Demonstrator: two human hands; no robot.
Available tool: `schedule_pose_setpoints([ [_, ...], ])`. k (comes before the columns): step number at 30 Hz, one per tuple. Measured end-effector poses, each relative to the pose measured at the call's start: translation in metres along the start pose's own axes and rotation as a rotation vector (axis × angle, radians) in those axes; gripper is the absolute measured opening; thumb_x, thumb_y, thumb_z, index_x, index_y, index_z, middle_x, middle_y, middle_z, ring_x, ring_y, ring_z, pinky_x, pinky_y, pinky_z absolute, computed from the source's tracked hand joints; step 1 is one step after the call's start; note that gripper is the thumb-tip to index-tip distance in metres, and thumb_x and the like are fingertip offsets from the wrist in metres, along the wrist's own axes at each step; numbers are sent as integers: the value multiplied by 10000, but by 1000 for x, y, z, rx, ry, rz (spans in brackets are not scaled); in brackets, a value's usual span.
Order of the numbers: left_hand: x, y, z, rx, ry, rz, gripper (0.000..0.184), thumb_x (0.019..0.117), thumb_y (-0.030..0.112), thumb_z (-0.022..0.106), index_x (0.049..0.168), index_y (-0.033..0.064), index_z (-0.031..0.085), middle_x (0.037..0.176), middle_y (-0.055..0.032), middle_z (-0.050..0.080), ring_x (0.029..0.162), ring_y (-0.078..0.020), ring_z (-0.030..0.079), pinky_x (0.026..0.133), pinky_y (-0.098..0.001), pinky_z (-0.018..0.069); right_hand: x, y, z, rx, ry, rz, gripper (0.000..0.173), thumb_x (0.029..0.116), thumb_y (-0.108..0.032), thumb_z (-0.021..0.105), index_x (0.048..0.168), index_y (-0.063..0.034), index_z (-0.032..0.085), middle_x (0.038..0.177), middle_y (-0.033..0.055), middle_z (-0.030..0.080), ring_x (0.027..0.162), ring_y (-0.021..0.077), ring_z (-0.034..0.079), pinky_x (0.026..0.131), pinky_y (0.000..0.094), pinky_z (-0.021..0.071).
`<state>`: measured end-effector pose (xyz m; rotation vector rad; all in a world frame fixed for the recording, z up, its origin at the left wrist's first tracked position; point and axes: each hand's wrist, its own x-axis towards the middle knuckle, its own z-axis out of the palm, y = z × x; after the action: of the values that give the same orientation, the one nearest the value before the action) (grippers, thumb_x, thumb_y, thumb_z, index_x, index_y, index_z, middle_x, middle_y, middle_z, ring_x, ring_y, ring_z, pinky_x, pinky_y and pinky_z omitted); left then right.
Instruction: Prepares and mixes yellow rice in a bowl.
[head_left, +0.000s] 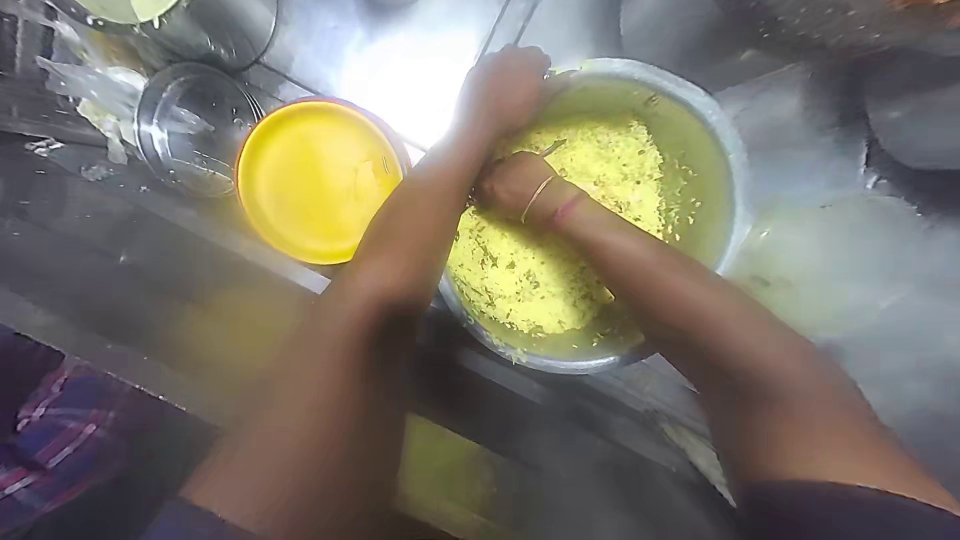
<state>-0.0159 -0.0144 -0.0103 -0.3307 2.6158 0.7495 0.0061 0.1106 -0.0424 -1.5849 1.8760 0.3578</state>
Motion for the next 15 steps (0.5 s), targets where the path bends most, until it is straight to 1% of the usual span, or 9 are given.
schedule_pose_setpoints([
  [4,0,2,-2,34,-10,-5,581,1054,583,384,1117,94,691,1137,-151,690,1117,-338,659,892,-583,517,-27,-15,-16,-38,-240,-86,180,1022,-110,540,1015,-28,700,953,209,692,930,435,687,711,621,532],
  [6,-1,3,-3,43,-18,-2,584,1059,576,373,1151,90,684,1165,-161,685,1137,-353,653,899,-595,512,-52,-5,-14,-32,-331,-74,157,1006,-92,575,1048,-38,716,974,208,698,947,435,687,742,631,535],
  [7,-1,3,-3,45,-20,-9,587,1060,576,369,1163,90,683,1179,-163,684,1148,-357,650,905,-599,512,-66,3,-12,-48,-354,-56,138,991,-89,592,1028,-57,722,951,185,701,925,413,693,733,616,543],
  [8,-2,3,-3,48,-22,-14,588,1060,575,367,1169,91,683,1188,-165,685,1152,-360,650,907,-603,512,-82,11,-10,-58,-377,-14,118,975,-94,610,975,-68,725,910,167,701,884,397,697,707,603,544],
  [10,-1,3,-3,46,-17,-18,594,1058,580,368,1156,89,686,1172,-168,689,1135,-369,657,888,-612,518,-115,26,-19,-45,-438,188,117,975,-105,629,966,-65,739,926,182,713,906,416,700,737,626,539],
  [12,0,2,-1,39,-11,-26,595,1054,588,372,1151,96,692,1173,-166,690,1134,-368,659,887,-612,522,-143,43,-31,-14,-386,429,110,959,-97,655,981,-57,756,961,224,721,931,471,692,752,675,530],
  [13,0,1,0,37,-4,-29,594,1050,593,378,1142,98,693,1162,-165,692,1125,-368,662,881,-608,524,-151,52,-36,-18,-310,496,113,961,-83,651,999,-47,751,972,243,716,928,489,688,735,684,527],
  [14,-1,1,0,28,1,-33,598,1045,602,385,1131,96,692,1145,-166,694,1113,-366,665,876,-605,523,-154,57,-40,-5,-232,535,128,976,-59,619,1036,-6,720,1004,272,699,934,510,679,719,688,516],
  [15,-2,2,1,24,2,-33,606,1042,610,386,1117,91,689,1127,-168,694,1102,-365,667,869,-605,523,-152,60,-43,41,-178,559,198,1012,-63,564,1155,24,669,1081,301,673,973,534,664,735,705,509],
])
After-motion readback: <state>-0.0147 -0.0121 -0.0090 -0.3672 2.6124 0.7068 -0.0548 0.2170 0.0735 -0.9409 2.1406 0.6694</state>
